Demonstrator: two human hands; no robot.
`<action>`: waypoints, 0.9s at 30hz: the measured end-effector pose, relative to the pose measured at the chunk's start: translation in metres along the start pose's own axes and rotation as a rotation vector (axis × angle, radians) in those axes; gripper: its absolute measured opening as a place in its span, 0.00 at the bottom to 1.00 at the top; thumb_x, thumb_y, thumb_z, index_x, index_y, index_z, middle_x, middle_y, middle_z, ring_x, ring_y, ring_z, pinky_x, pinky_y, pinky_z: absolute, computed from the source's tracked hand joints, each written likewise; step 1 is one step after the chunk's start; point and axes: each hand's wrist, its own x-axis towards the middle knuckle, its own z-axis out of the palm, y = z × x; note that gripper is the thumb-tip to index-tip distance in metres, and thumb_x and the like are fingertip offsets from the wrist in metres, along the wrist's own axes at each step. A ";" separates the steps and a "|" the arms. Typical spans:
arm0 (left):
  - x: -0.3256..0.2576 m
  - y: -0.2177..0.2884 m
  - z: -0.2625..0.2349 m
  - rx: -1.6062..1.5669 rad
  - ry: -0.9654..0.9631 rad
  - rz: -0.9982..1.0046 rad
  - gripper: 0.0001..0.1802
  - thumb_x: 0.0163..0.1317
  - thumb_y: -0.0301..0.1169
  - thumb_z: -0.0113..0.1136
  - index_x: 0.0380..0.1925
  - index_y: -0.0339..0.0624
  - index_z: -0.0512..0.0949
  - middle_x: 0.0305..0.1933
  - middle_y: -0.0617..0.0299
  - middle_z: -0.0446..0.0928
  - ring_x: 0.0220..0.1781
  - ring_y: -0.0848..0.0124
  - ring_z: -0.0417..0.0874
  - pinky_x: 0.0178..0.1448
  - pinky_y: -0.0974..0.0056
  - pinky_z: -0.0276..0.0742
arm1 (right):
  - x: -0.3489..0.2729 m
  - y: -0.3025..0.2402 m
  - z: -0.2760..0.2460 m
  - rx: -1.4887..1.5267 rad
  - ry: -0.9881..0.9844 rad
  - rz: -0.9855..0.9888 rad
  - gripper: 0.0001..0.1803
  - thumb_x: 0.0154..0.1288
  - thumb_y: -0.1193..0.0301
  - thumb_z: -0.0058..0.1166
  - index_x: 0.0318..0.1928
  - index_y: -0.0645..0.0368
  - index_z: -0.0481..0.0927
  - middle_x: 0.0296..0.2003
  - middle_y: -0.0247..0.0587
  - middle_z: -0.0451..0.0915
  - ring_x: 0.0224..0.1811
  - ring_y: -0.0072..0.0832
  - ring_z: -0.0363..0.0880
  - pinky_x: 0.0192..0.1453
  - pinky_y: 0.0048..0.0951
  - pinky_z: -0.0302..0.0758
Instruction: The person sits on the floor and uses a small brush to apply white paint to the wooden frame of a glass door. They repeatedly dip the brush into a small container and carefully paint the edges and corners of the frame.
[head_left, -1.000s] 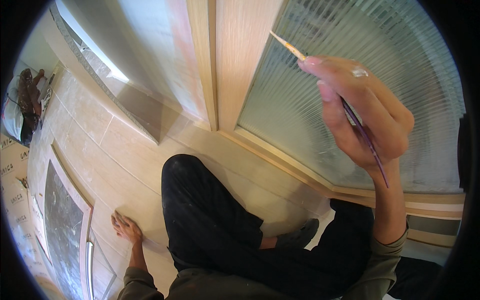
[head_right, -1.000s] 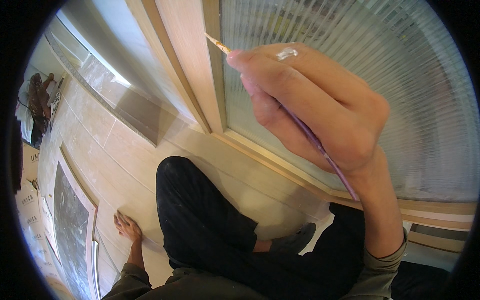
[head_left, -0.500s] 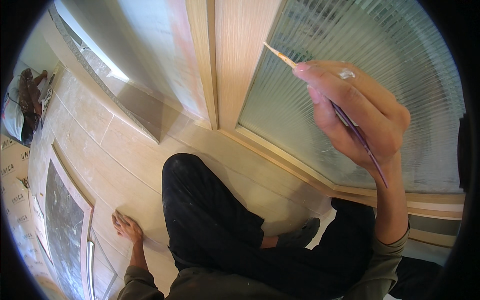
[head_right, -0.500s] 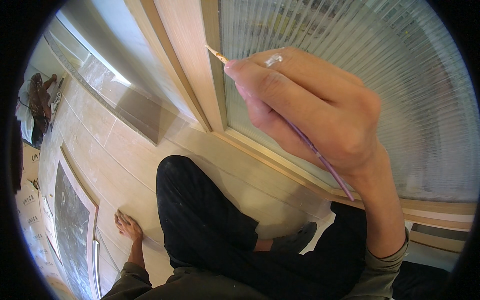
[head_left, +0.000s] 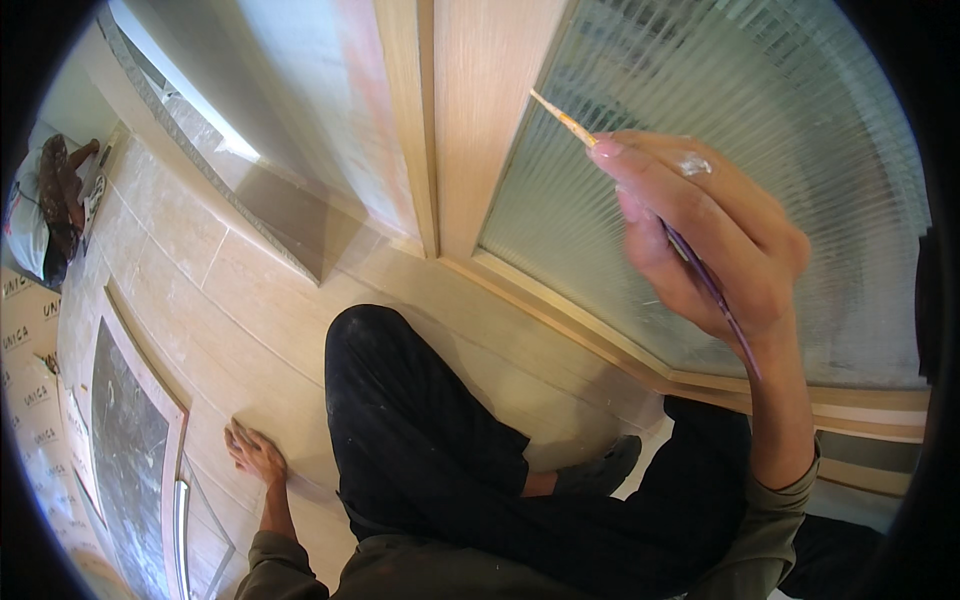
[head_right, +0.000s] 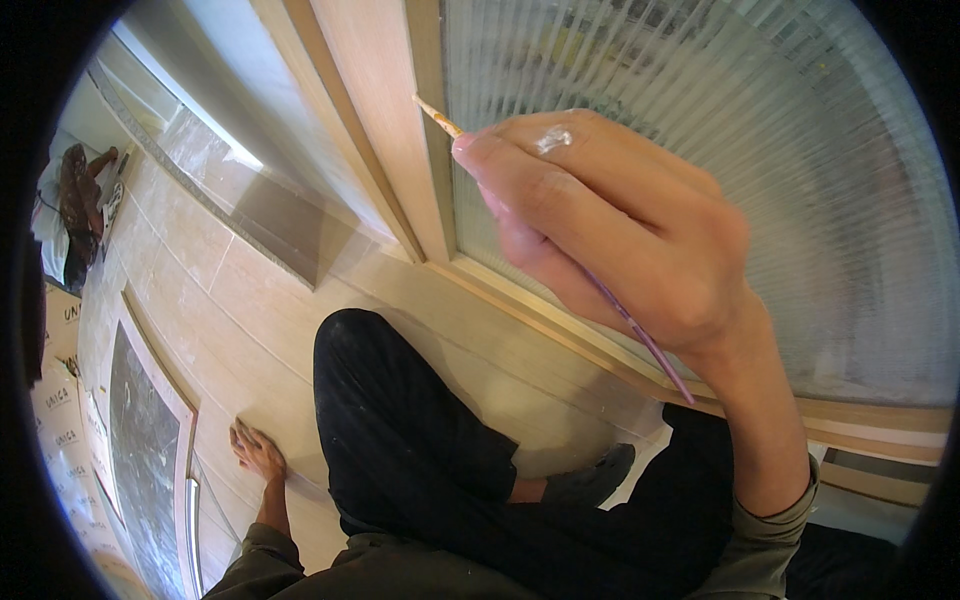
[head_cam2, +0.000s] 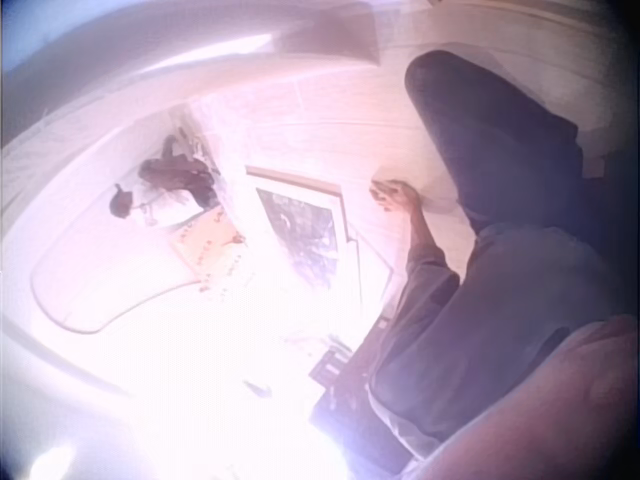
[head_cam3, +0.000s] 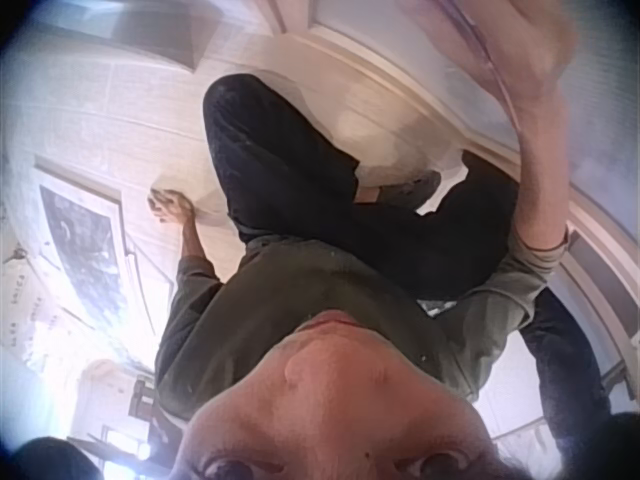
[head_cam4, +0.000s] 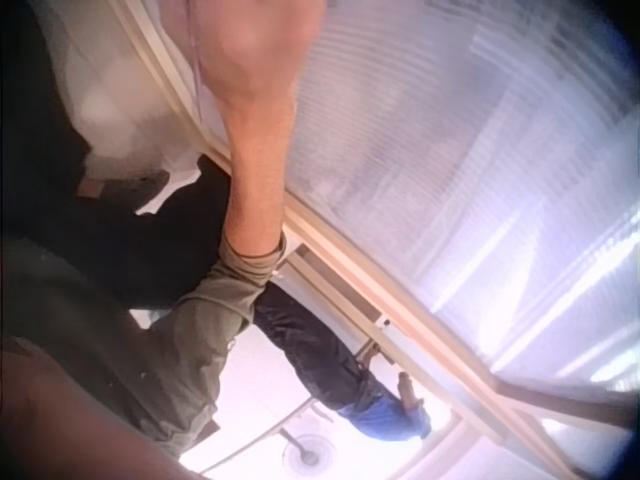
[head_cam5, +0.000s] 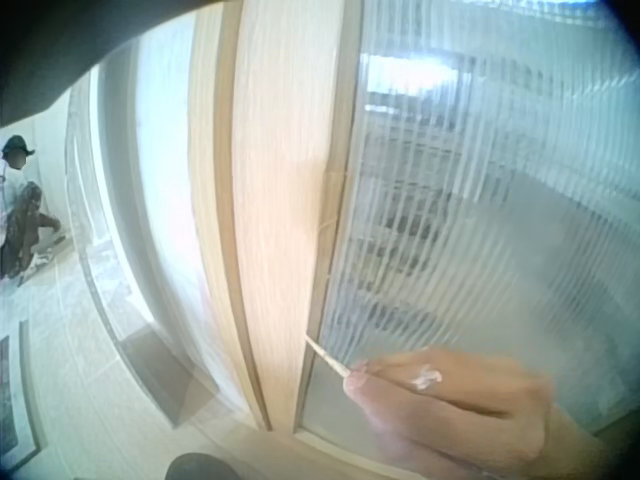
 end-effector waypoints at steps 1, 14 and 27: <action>0.000 0.001 -0.002 0.000 0.002 0.002 0.27 0.75 0.47 0.42 0.71 0.57 0.65 0.75 0.56 0.60 0.75 0.55 0.61 0.73 0.44 0.55 | -0.001 0.000 0.001 -0.005 0.005 -0.006 0.20 0.48 0.91 0.58 0.45 0.68 0.84 0.36 0.50 0.86 0.35 0.32 0.86 0.39 0.26 0.83; 0.000 0.001 -0.002 -0.014 0.005 0.003 0.27 0.75 0.47 0.41 0.71 0.58 0.65 0.75 0.55 0.60 0.75 0.54 0.61 0.72 0.41 0.54 | -0.004 0.001 0.002 0.010 -0.067 -0.004 0.21 0.46 0.91 0.58 0.45 0.69 0.84 0.34 0.49 0.85 0.33 0.31 0.85 0.37 0.25 0.82; 0.001 -0.001 0.002 -0.025 0.020 0.011 0.27 0.75 0.48 0.42 0.71 0.58 0.65 0.75 0.55 0.60 0.75 0.54 0.60 0.72 0.40 0.53 | -0.002 -0.001 -0.002 0.036 -0.059 0.046 0.21 0.50 0.90 0.57 0.47 0.67 0.84 0.37 0.50 0.86 0.34 0.30 0.85 0.38 0.25 0.81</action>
